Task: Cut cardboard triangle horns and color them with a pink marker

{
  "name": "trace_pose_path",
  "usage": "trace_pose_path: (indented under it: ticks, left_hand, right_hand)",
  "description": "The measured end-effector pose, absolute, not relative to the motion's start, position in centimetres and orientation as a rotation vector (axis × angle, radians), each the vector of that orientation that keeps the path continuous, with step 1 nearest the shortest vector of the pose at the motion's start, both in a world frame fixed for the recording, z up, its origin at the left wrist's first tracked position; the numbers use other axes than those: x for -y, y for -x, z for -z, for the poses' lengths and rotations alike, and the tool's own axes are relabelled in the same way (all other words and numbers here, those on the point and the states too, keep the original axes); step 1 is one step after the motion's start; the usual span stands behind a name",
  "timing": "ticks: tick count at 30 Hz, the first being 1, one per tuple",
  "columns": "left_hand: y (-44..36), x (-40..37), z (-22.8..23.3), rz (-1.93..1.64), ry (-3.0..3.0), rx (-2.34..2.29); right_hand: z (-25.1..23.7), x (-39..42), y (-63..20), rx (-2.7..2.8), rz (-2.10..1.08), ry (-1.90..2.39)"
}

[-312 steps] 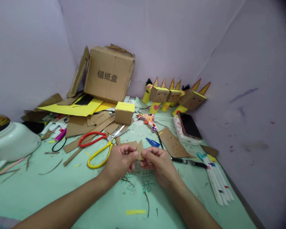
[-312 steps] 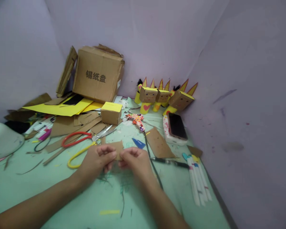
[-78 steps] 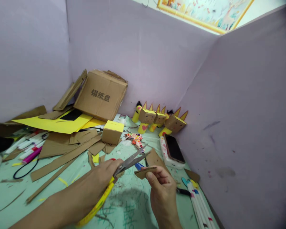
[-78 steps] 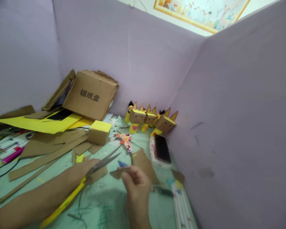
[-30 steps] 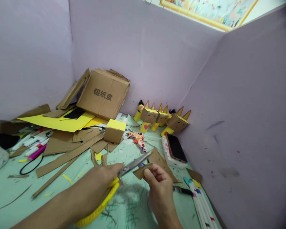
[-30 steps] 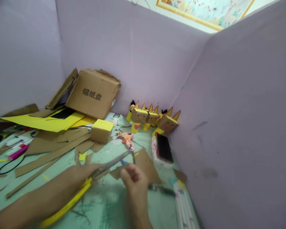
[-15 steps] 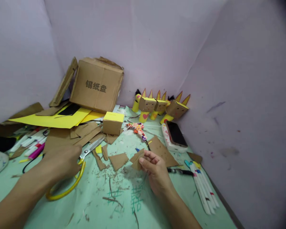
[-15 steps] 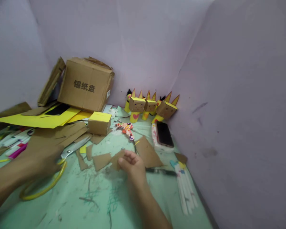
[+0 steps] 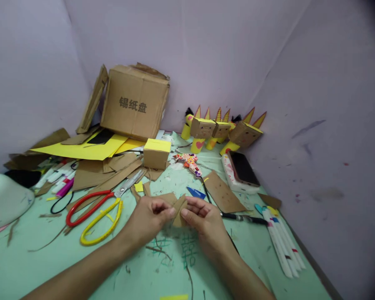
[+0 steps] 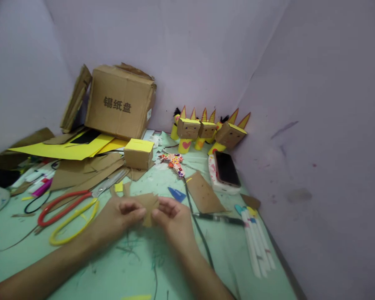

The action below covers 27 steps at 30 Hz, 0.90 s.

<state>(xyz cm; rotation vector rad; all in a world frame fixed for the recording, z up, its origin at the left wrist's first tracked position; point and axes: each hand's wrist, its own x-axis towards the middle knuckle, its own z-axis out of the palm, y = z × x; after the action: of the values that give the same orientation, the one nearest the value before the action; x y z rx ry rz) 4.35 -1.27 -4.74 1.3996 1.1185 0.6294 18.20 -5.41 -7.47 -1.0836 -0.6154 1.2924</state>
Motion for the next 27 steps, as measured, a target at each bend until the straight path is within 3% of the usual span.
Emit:
trace_pose_path:
  ticks: [8, 16, 27]
  left_hand:
    - [-4.2, 0.6, 6.6, -0.625, -1.17, -1.239]
    - [-4.5, 1.1, 6.8, -0.722, -1.11, -1.213]
    - [-5.0, 1.6, 7.0, -0.781, -1.227, -1.212]
  right_hand:
    - [7.6, 4.7, -19.6, 0.553, -1.204, 1.22]
    - [7.0, 4.9, -19.4, 0.471, -1.448, 1.082]
    - [6.7, 5.0, -18.8, 0.492, -1.484, 1.011]
